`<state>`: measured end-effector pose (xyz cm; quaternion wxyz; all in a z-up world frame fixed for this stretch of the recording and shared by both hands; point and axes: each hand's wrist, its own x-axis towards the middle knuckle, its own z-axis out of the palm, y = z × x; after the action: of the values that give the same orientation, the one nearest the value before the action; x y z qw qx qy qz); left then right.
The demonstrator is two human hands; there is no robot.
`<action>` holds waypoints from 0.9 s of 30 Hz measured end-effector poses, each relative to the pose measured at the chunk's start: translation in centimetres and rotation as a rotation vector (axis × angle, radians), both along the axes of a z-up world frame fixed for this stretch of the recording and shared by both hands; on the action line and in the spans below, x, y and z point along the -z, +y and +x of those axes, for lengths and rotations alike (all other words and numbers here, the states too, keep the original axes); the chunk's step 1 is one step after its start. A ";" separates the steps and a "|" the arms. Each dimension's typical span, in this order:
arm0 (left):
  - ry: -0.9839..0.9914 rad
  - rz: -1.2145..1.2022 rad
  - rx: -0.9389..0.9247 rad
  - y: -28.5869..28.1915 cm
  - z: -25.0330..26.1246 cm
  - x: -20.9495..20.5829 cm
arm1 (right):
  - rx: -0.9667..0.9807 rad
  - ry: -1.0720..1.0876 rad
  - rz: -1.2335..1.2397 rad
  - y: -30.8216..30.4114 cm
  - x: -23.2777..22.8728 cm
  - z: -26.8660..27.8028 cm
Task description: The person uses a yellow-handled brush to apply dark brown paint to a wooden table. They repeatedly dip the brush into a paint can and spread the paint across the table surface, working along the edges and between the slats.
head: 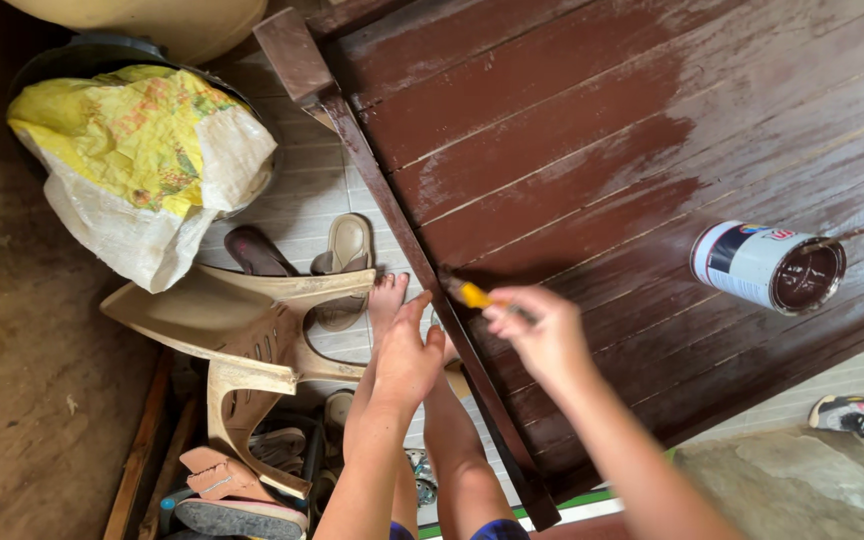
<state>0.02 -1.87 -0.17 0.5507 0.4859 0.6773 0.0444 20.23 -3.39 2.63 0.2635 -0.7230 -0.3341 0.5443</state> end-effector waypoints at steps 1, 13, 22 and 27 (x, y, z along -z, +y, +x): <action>0.001 -0.010 -0.003 -0.1 0.1 0.2 | 0.006 0.019 -0.002 0.9 0.3 2.1; -0.082 -0.122 -0.039 -0.1 1.7 -1.2 | 0.782 0.344 0.225 3.2 1.0 8.3; -0.060 0.112 0.088 0.8 2.3 -1.3 | 0.046 0.001 0.228 3.5 0.6 8.7; -0.080 0.054 0.052 0.6 2.3 -0.6 | 0.220 -0.621 0.526 10.3 -0.4 19.6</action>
<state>2.36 -1.24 0.45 0.5648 0.5160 0.6405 0.0678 39.82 6.95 3.01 0.3824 -0.7921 -0.4461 0.1654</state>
